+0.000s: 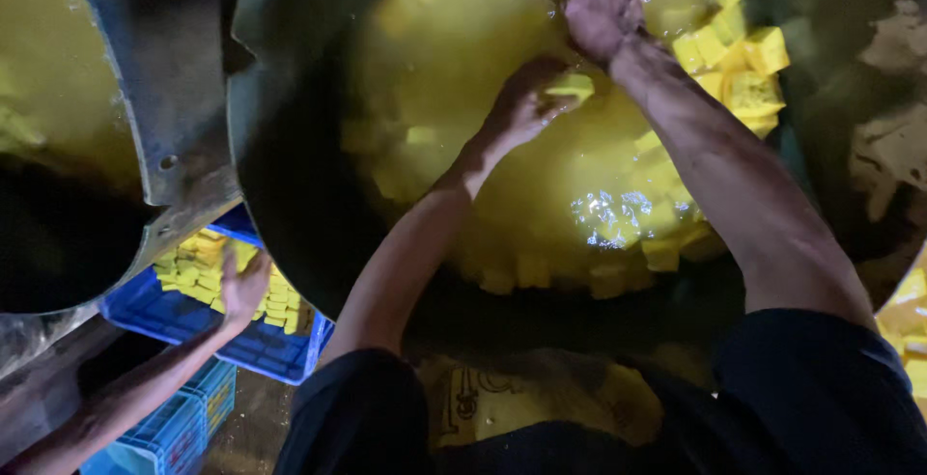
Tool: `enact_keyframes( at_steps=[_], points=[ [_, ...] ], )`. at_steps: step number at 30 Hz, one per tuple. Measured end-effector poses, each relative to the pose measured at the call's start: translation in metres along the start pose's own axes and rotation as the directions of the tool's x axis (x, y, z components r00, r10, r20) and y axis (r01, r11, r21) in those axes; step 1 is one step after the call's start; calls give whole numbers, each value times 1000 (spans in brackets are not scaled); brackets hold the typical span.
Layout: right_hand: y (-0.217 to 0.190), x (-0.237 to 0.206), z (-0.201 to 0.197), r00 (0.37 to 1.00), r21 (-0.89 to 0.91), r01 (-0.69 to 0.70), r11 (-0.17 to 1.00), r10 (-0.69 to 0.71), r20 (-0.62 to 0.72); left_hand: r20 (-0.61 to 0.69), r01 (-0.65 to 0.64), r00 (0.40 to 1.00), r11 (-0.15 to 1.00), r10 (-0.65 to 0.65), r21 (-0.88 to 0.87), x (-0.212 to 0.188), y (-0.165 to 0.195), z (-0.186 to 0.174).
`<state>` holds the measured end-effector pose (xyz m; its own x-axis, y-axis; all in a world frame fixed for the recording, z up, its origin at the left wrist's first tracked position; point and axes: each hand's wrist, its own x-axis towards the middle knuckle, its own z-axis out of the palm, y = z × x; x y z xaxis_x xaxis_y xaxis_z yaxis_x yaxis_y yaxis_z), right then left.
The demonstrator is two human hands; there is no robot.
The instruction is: The person scoops yellow rectangular blocks out of a large water-filled vat, rinses them in the water, and stacks them into blue plastic crates beside the vat, repeating the cycle continuously. A second person occasionally reaches into a crate at the edge of the frame.
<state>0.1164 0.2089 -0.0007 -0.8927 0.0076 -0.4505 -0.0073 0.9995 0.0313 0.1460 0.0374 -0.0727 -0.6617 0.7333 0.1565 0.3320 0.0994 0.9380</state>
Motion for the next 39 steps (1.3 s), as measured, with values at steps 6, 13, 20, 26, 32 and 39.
enact_keyframes(
  at_steps=[6,13,20,26,32,39],
  points=[
    [23,-19,22,904,717,365,593,-41,-426,116,279,817,212,-564,-937,-3,-15,-32],
    [31,-81,31,991,995,-51,-88,117,61,-175,56,753,327,-634,-943,12,-21,-4],
    [-5,-105,6,968,855,-199,479,232,95,-26,-59,845,-45,-535,-997,15,1,25],
    [-31,-114,-17,841,612,351,709,49,-539,-122,-203,834,-94,-538,-975,20,26,33],
    [-45,-73,-27,967,958,250,138,14,-255,-284,-406,874,-271,-394,-873,12,42,-12],
    [-177,-52,-23,904,661,366,655,-81,-420,-413,-463,813,-25,-410,-886,-14,51,-120]
  ],
)
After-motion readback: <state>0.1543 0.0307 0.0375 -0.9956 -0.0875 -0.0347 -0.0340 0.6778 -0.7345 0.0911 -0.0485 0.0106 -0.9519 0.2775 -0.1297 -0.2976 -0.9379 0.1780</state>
